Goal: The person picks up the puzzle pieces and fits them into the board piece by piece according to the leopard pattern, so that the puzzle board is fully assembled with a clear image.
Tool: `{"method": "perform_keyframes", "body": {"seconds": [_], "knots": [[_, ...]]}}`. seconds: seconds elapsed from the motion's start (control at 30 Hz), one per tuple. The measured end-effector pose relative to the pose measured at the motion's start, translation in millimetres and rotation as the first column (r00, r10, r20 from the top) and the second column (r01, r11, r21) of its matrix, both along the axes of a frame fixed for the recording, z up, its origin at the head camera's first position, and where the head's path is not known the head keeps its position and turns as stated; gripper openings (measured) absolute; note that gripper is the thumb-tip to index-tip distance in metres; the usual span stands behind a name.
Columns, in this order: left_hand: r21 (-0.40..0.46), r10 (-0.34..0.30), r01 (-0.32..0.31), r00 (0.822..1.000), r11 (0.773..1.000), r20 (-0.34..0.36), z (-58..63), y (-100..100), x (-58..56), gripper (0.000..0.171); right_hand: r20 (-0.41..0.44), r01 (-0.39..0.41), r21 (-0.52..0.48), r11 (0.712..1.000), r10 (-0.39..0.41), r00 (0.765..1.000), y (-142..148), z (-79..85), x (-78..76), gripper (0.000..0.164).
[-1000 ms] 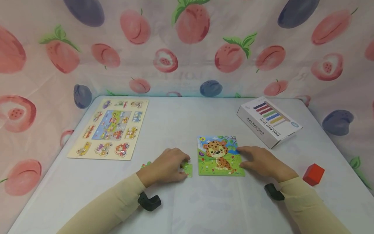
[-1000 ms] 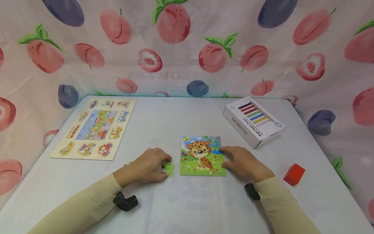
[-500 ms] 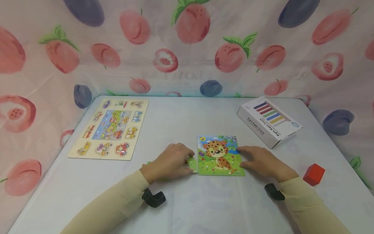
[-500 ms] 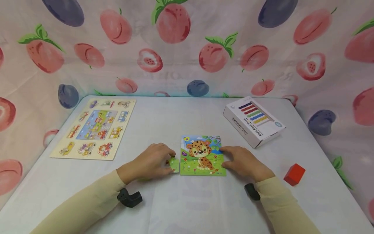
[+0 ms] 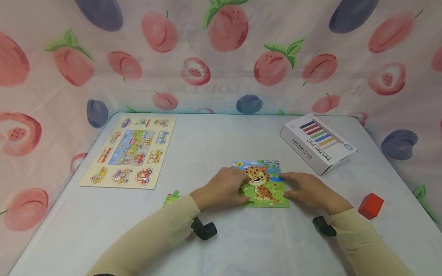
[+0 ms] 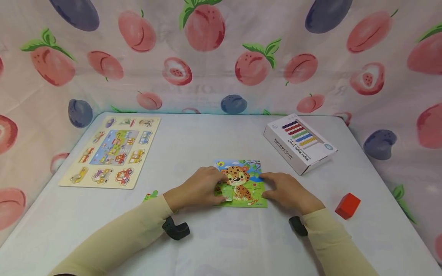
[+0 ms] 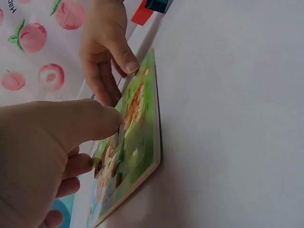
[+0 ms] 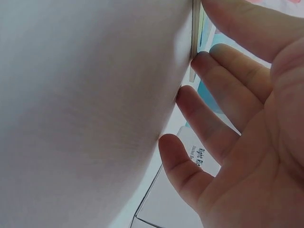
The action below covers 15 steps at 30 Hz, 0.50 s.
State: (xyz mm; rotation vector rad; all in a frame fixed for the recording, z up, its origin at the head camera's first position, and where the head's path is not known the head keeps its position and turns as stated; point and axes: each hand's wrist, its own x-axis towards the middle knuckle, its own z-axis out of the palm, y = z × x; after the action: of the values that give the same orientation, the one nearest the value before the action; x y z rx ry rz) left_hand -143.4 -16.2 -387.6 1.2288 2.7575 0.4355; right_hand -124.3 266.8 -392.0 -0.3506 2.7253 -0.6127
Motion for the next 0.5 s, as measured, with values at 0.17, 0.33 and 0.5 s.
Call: {"method": "perform_keyframes", "body": {"seconds": [0.17,0.33,0.5], "knots": [[-0.032,-0.013,0.013,1.0,0.999,0.011,-2.1,15.4,-3.6,0.05,0.022,0.008,-0.001,1.0,-0.008,1.0,0.3,0.0,-0.6,0.066],[-0.043,-0.014,0.014,1.0,0.999,0.004,-5.1,27.3,-5.9,0.049,0.034,0.01,0.004,1.0,-0.01,0.999,0.9,-0.5,-1.1,0.069],[-0.034,-0.017,0.016,1.0,0.999,-0.01,-9.1,36.6,-8.2,0.048,0.047,0.012,0.0,1.0,-0.012,0.999,1.9,0.6,-1.8,0.07]]}}
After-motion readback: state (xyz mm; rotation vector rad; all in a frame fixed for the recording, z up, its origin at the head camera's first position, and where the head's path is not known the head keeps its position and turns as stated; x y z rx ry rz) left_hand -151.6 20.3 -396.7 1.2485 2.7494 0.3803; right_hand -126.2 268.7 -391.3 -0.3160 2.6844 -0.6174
